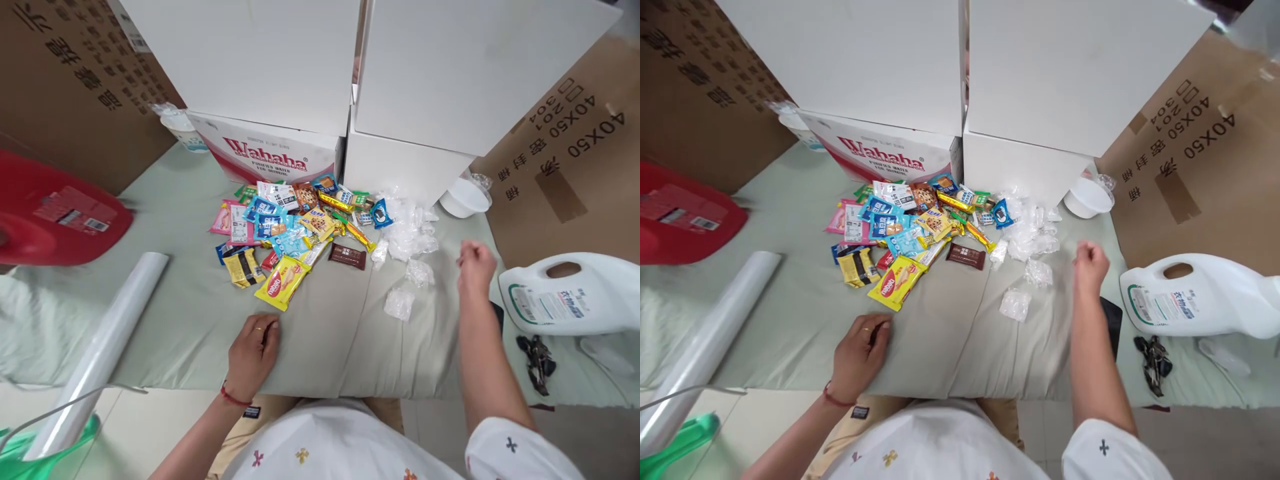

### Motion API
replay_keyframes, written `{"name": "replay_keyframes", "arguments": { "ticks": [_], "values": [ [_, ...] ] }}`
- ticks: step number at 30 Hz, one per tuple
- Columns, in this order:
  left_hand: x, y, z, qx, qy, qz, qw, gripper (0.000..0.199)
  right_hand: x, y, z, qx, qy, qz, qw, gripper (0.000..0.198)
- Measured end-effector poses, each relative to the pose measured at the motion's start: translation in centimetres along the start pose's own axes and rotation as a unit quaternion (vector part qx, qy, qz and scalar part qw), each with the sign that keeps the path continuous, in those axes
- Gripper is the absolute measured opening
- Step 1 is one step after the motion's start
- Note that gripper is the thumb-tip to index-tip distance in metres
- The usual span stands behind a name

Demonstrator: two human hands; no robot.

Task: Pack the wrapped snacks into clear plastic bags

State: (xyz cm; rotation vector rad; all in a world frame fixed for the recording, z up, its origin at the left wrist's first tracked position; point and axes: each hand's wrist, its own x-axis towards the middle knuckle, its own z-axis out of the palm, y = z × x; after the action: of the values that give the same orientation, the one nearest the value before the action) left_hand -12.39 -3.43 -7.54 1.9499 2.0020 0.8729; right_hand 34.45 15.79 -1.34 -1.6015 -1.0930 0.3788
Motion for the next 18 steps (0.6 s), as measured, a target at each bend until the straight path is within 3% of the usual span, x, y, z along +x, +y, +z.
{"name": "replay_keyframes", "arguments": {
  "ticks": [2,3,6,8,10,14,16,18],
  "values": [
    [0.0,0.1,0.0,-0.006,-0.001,-0.009,1.000,0.024,-5.1,0.5,0.4,-0.019,0.006,0.054,0.998,0.031],
    [0.1,0.1,0.0,-0.007,-0.003,-0.011,1.000,0.024,-7.1,0.4,0.7,-0.042,-0.004,0.045,0.998,0.030],
    [0.2,0.3,0.0,0.000,-0.010,-0.014,1.000,0.024,-10.4,-1.3,2.1,-0.106,-0.114,-0.084,0.984,0.026],
    [0.3,0.4,0.0,0.008,-0.012,-0.013,1.000,0.025,-10.2,-2.8,3.8,-0.150,-0.216,-0.202,0.943,0.027],
    [0.4,0.5,0.0,0.005,-0.012,-0.013,1.000,0.026,-8.8,-4.0,6.1,-0.191,-0.291,-0.279,0.895,0.034],
    [0.1,0.7,-0.4,-0.067,-0.003,-0.020,0.998,0.024,-5.4,-4.9,10.4,-0.258,-0.406,-0.295,0.826,0.026],
    [-0.2,1.2,-0.8,-0.110,0.021,-0.050,0.992,0.023,-4.5,-5.2,11.0,-0.254,-0.437,-0.283,0.815,0.022],
    [-0.4,2.3,-1.1,-0.160,0.040,-0.102,0.981,0.023,-4.9,-5.7,9.9,-0.197,-0.423,-0.285,0.837,0.022]
  ]
}}
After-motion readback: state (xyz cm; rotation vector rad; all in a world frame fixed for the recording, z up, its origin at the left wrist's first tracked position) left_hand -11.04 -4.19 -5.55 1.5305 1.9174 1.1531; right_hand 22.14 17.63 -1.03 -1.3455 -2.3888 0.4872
